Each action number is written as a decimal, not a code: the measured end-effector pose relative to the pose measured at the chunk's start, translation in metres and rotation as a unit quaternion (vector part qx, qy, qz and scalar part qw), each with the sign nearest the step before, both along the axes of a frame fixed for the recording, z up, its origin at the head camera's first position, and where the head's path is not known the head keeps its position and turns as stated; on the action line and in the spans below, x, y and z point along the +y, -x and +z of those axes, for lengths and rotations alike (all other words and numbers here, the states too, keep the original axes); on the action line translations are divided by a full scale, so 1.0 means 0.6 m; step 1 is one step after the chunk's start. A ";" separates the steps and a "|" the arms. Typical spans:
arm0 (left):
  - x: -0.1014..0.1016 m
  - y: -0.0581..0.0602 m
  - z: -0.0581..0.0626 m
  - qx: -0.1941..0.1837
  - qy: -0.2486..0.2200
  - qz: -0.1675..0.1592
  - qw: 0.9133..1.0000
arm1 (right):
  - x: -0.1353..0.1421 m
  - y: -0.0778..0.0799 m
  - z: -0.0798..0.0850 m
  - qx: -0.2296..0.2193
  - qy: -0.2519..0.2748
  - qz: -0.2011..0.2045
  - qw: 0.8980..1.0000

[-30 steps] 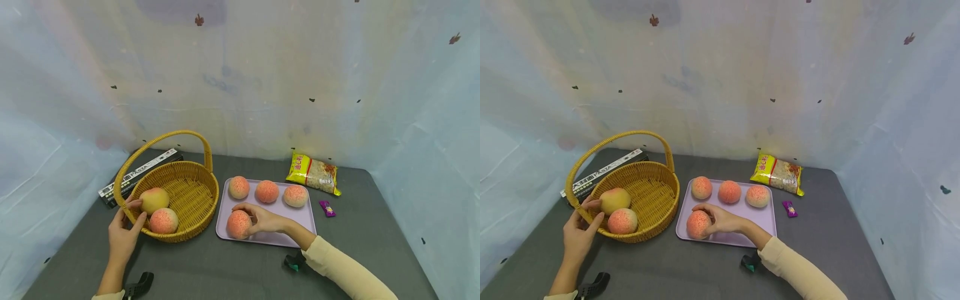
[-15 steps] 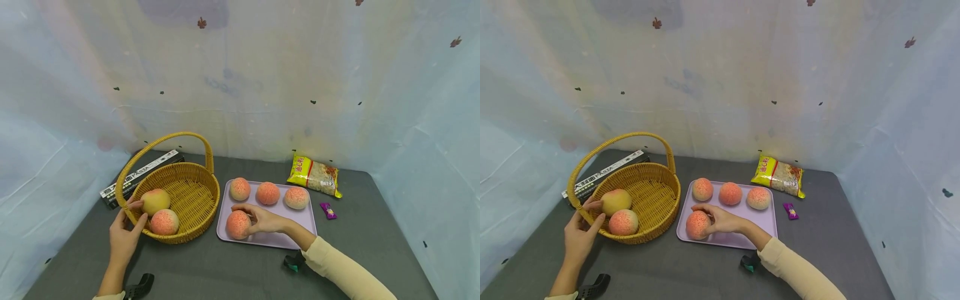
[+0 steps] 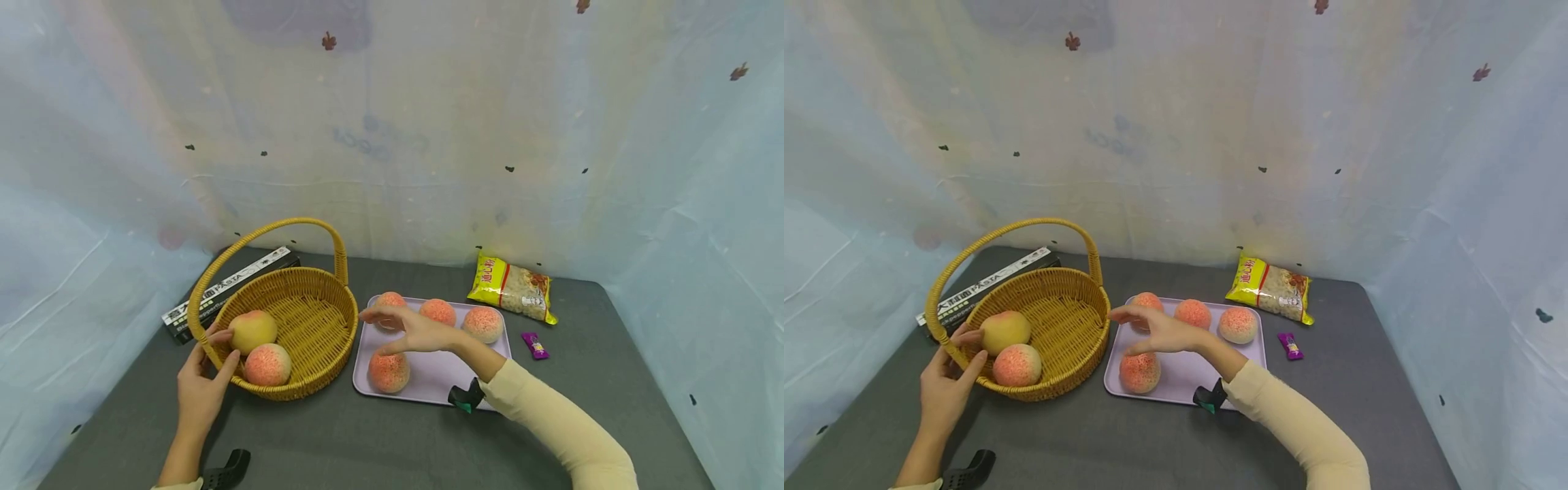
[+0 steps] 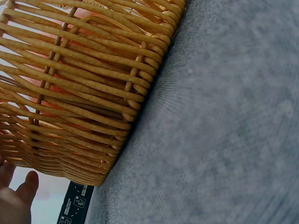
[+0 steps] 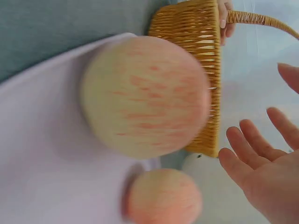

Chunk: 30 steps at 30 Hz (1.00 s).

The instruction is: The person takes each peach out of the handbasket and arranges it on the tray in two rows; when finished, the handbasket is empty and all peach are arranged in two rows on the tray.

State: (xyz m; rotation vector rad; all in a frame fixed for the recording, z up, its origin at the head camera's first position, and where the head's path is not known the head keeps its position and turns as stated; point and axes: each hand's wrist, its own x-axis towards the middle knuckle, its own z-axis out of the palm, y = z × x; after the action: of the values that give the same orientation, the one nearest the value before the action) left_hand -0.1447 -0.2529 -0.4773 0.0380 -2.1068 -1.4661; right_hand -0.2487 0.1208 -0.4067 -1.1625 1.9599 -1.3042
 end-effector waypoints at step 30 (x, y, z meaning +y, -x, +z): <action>-0.015 0.015 -0.024 -0.013 -0.008 0.001 1.000 | -0.268 0.069 0.077 0.073 -0.155 0.206 0.964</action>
State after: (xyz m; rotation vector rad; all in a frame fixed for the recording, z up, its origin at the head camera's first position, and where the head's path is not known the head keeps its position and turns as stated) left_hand -0.1536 -0.2619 -0.4920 0.0645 -2.1142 -1.4900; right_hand -0.2898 -0.0401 -0.3605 -1.4346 1.8069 -0.6895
